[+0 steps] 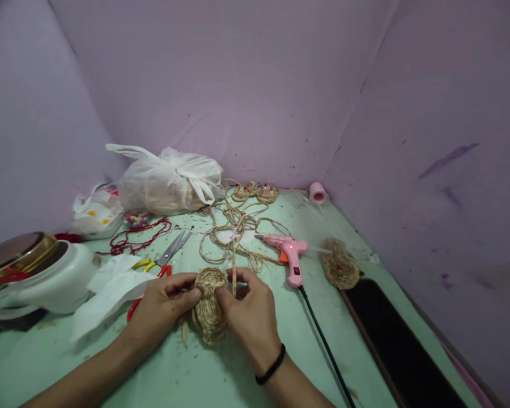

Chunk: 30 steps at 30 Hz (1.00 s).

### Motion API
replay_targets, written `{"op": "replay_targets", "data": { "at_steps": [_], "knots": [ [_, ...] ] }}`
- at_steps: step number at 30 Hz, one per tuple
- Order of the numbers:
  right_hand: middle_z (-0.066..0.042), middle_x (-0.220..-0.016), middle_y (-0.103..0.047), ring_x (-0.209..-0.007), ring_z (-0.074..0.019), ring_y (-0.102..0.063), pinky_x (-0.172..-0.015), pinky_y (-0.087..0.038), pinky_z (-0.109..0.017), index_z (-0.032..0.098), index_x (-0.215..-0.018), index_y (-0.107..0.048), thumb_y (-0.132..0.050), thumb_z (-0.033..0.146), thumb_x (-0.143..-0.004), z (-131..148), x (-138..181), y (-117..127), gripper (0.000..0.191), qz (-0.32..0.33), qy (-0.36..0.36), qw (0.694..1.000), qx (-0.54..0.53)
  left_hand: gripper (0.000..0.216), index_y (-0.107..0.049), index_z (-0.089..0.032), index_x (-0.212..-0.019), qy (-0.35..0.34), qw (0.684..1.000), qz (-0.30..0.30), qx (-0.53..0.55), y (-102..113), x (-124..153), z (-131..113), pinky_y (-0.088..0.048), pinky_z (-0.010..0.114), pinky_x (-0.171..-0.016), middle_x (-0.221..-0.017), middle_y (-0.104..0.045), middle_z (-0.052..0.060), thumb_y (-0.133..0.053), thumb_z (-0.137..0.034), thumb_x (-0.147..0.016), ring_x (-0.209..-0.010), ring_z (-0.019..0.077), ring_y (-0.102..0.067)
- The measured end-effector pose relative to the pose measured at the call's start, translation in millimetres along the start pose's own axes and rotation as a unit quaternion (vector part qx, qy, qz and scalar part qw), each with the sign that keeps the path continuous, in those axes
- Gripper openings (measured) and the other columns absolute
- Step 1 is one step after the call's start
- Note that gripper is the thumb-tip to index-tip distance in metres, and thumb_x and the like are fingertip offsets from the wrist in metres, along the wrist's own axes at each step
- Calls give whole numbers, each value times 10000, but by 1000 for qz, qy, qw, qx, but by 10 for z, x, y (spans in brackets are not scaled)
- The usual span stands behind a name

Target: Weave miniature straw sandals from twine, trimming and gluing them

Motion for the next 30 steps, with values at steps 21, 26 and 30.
{"op": "replay_targets", "data": {
  "at_steps": [21, 26, 30],
  "knots": [
    [-83, -945, -625, -872, -200, -568, -625, -479, -288, 194, -883, -591, -508, 183, -781, 437, -38, 416, 132, -144, 285, 931, 177, 208, -518, -156, -587, 75, 986, -36, 143, 60, -52, 143, -232, 169, -347, -438, -426, -70, -646, -318, -611, -359, 50, -328],
    [-55, -788, -654, -687, -175, -587, -586, -462, -285, 180, -802, -610, -534, 270, -775, 374, -129, 471, 121, -134, 181, 968, 113, 194, -580, -128, -642, 92, 976, -28, 197, 21, -41, 148, -353, 181, -479, -555, -543, -24, -670, -297, -610, -497, 80, -459],
    [-23, -586, -628, -546, -153, -559, -503, -411, -257, 174, -645, -623, -567, 361, -739, 402, -56, 294, 217, 11, 121, 986, 112, 182, -602, -134, -727, 63, 978, -22, 199, -7, -52, 120, -398, 199, -528, -601, -575, -29, -665, -290, -656, -524, 87, -483]
  ]
}}
Point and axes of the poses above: each hand's wrist, its own x-axis away from the middle knuckle, its own y-axis out of the back of the hand, z = x × y, the point moved 5 cm from there along -x, towards the middle knuckle
